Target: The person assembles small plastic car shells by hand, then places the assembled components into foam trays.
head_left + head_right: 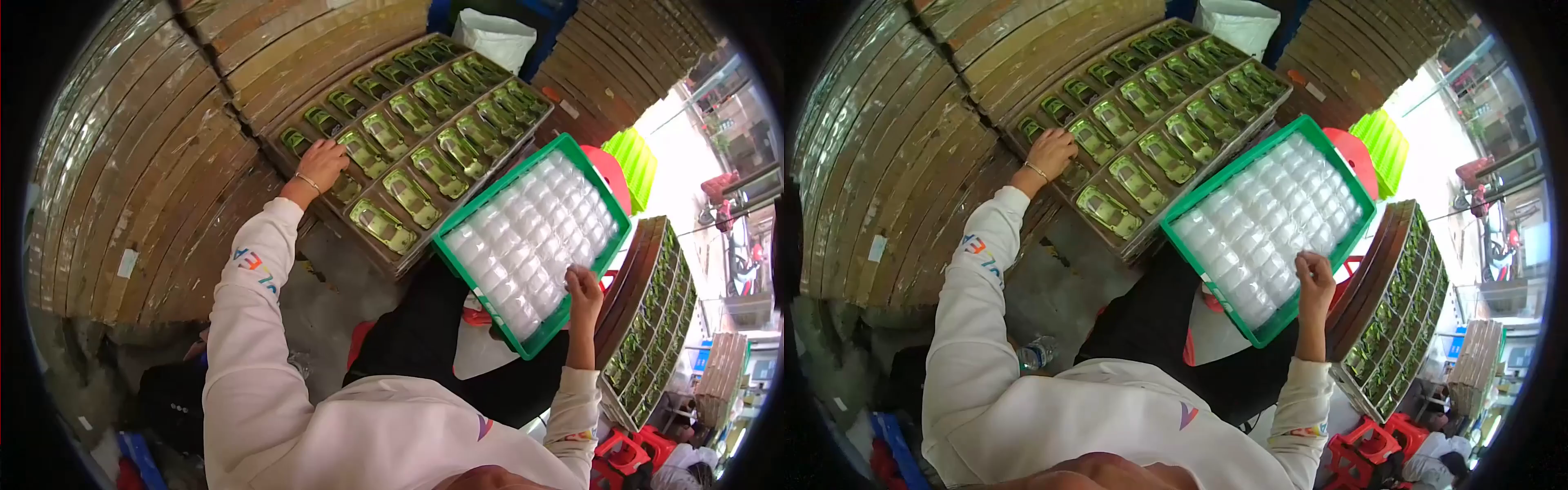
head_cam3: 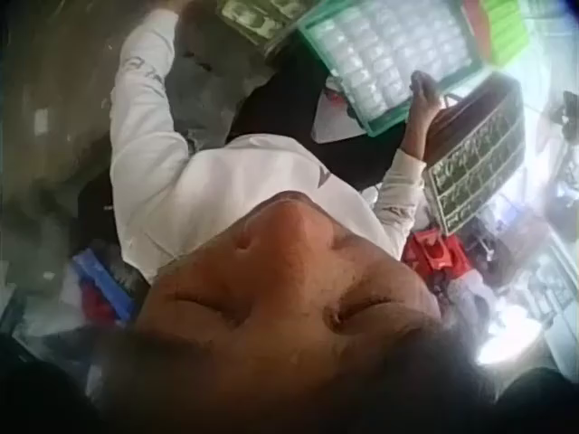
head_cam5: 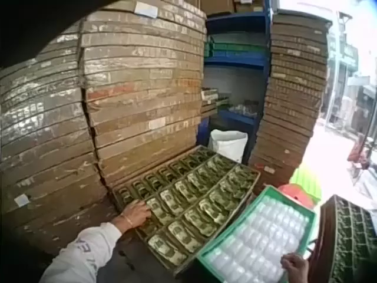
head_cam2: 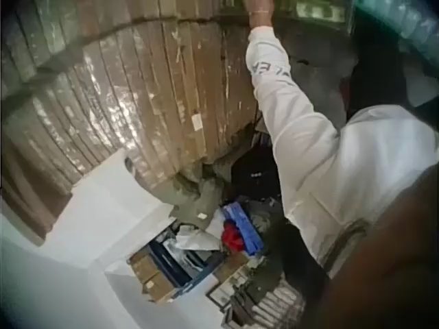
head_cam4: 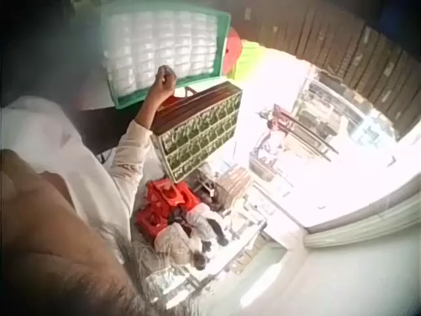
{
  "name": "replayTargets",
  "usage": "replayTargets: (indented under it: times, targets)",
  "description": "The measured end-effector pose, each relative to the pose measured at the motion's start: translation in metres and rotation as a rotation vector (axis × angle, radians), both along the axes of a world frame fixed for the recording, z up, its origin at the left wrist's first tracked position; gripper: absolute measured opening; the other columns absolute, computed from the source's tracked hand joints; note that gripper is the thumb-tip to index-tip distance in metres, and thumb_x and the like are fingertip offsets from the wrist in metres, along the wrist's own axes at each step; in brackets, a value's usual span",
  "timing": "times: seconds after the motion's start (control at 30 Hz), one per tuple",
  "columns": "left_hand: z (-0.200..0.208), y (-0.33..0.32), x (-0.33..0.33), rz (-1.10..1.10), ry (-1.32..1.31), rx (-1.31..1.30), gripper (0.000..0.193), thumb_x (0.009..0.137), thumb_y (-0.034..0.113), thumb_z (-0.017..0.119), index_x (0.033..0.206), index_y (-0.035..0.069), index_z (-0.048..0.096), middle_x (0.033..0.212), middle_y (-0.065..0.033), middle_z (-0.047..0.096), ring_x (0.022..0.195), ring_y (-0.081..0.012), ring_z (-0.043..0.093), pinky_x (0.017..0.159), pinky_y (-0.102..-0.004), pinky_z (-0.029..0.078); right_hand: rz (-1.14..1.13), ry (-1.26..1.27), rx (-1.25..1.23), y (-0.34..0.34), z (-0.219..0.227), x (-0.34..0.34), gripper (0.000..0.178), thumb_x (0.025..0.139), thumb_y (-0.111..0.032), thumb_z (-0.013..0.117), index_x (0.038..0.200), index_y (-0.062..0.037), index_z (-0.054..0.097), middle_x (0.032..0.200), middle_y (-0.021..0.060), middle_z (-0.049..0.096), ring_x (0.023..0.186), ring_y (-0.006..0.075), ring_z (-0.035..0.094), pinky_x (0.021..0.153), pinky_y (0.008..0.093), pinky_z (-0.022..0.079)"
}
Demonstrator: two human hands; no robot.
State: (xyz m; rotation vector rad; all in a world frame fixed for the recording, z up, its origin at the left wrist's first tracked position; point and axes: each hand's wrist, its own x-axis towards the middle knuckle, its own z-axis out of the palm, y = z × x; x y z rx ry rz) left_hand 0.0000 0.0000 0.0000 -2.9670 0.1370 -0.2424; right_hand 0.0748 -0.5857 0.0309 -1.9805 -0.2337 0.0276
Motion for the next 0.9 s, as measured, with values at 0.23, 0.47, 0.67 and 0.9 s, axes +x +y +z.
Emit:
replayTargets:
  times: [0.23, 0.47, 0.67, 0.9]
  targets:
    - [0.033, -0.022, -0.019, 0.313, -0.601, -0.567, 0.022, 0.069, 0.02, 0.068, 0.087, 0.01, 0.057, 0.077, -0.0092, 0.063, 0.075, -0.0339, 0.063, 0.065, -0.0441, 0.05, 0.017, 0.134, 0.144, -0.003, 0.021, -0.051, 0.014, 0.091, -0.012, 0.06, 0.099, -0.0021, 0.065, 0.097, 0.0064, 0.069, 0.079, 0.0104, 0.063, 0.068, 0.0223, 0.049]
    - [0.03, -0.144, -0.034, 0.311, -0.901, -2.065, 0.023, 0.082, 0.004, 0.052, 0.104, 0.002, 0.052, 0.084, -0.0083, 0.061, 0.067, -0.0223, 0.062, 0.058, -0.032, 0.05, 0.16, 0.104, 0.227, 0.043, 0.046, -0.054, 0.018, 0.093, -0.014, 0.059, 0.099, 0.0019, 0.064, 0.098, 0.0128, 0.069, 0.075, 0.0146, 0.064, 0.071, 0.0256, 0.052]
    - [0.013, -0.218, -0.046, 0.129, -0.38, -2.688, 0.048, 0.078, 0.001, 0.047, 0.126, 0.005, 0.046, 0.112, -0.0197, 0.062, 0.086, -0.0306, 0.066, 0.075, -0.038, 0.054, 0.304, 0.014, 0.316, 0.095, 0.084, -0.083, 0.019, 0.092, -0.001, 0.057, 0.109, 0.0062, 0.063, 0.103, 0.0107, 0.067, 0.092, 0.0178, 0.065, 0.085, 0.0275, 0.05]
    - [0.018, -0.293, -0.038, 0.039, 0.237, -2.912, 0.047, 0.091, 0.022, 0.047, 0.135, 0.006, 0.044, 0.127, -0.021, 0.054, 0.117, -0.0391, 0.052, 0.098, -0.0486, 0.044, 0.403, -0.294, 0.102, 0.1, 0.094, -0.11, 0.021, 0.086, 0.0, 0.063, 0.106, -0.0004, 0.065, 0.105, 0.0135, 0.067, 0.093, 0.0252, 0.066, 0.081, 0.0302, 0.051]
